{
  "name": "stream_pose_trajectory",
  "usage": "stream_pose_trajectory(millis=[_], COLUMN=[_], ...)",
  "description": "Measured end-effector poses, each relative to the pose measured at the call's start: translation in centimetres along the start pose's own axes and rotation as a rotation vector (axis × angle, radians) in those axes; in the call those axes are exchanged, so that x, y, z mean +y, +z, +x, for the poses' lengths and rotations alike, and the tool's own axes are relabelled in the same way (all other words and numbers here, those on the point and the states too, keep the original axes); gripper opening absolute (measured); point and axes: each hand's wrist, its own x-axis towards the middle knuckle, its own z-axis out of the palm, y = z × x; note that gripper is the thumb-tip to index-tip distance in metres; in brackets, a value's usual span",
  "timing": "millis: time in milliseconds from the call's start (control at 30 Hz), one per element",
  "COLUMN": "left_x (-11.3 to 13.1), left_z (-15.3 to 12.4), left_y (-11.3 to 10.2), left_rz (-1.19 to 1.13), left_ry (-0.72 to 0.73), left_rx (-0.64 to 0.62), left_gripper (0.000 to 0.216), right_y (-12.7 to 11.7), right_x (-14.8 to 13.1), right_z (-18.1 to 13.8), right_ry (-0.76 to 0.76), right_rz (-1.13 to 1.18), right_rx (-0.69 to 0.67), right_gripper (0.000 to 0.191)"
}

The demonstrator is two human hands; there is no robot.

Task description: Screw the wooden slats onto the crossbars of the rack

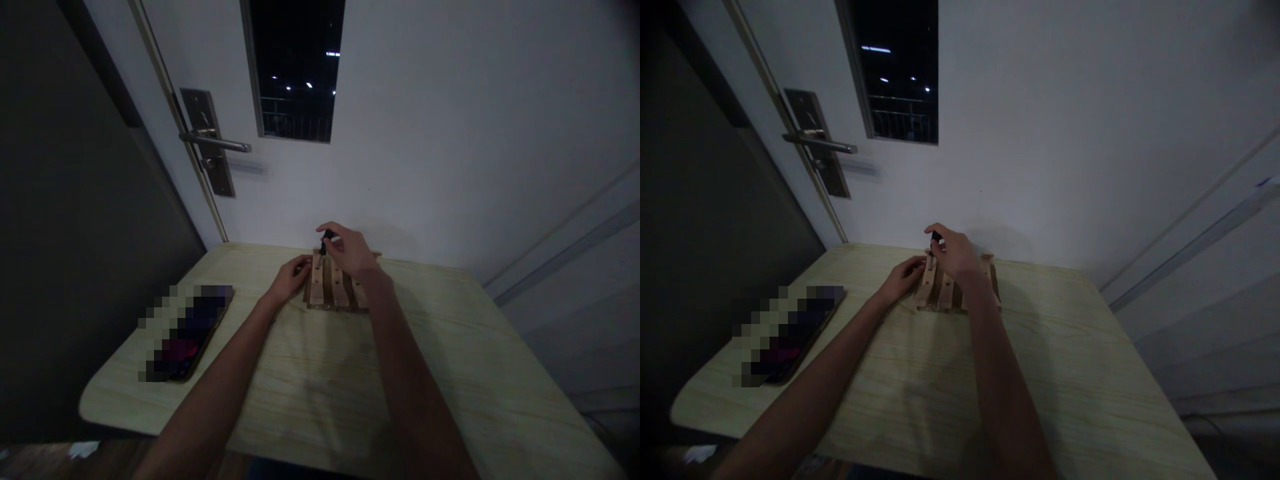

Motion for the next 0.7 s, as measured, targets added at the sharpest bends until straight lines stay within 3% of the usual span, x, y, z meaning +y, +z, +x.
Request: stream_pose_trajectory(millis=[300, 500, 700], left_x=[-0.2, 0.1, 0.4], left_z=[0.0, -0.3, -0.7], left_y=[0.1, -1.0, -1.8], left_rz=[0.055, -0.020, -0.050], left_ry=[0.009, 0.002, 0.023], left_rx=[0.000, -0.013, -0.140], left_gripper=[0.038, 0.035, 0.037], right_y=[-0.2, -0.1, -0.2], right_x=[-0.1, 0.0, -0.1], right_z=[0.0, 0.0, 0.0], right_ry=[0.027, 0.001, 0.020], right_rz=[-0.029, 0.000, 0.001], right_rx=[-0.014, -0.003, -0.009], right_gripper=[0.027, 0.025, 0.026])
